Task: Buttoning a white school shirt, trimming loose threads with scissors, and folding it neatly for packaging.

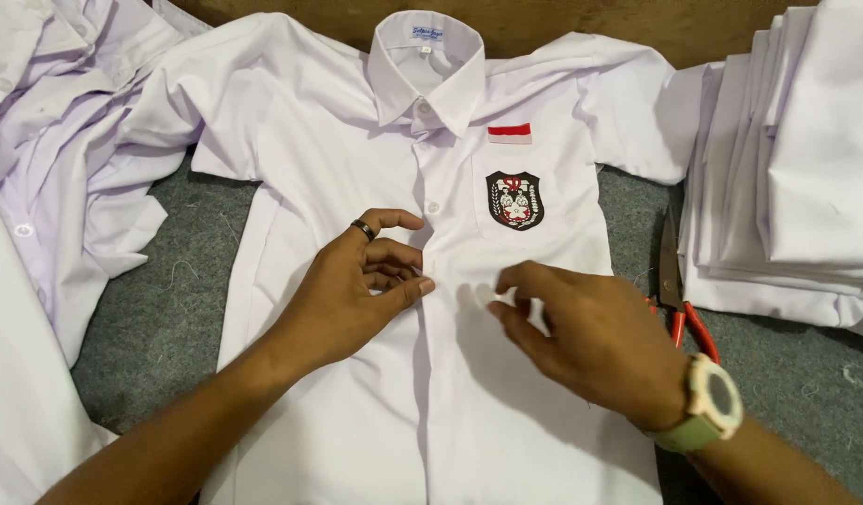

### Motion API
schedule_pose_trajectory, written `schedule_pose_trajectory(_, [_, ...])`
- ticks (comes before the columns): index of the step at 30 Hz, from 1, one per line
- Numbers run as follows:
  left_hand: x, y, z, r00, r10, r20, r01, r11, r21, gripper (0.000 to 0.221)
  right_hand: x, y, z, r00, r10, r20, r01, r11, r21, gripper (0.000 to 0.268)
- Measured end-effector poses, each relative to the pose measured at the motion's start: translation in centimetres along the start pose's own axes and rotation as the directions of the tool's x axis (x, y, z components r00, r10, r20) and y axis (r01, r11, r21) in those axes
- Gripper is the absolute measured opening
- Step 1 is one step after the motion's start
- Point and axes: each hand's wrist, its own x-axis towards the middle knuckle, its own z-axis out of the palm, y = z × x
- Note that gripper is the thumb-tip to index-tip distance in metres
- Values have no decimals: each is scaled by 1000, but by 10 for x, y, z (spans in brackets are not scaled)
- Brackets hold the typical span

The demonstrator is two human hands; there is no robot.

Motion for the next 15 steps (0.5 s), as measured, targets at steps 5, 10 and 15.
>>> schedule_pose_trajectory(5, [4,-4,3,997,-75,1,73,975,-211,45,23,-17,27,924,-284,-254,320,941,111,20])
schedule_pose_trajectory(10, [2,-4,0,998,-47,38,54,975,-215,42,29,-11,49,871,-293,-393,402,887,228,24])
schedule_pose_trajectory(15, [3,-11,3,996,67,52,-61,992,-115,13,29,-7,51,827,-346,-443,509,795,330,13])
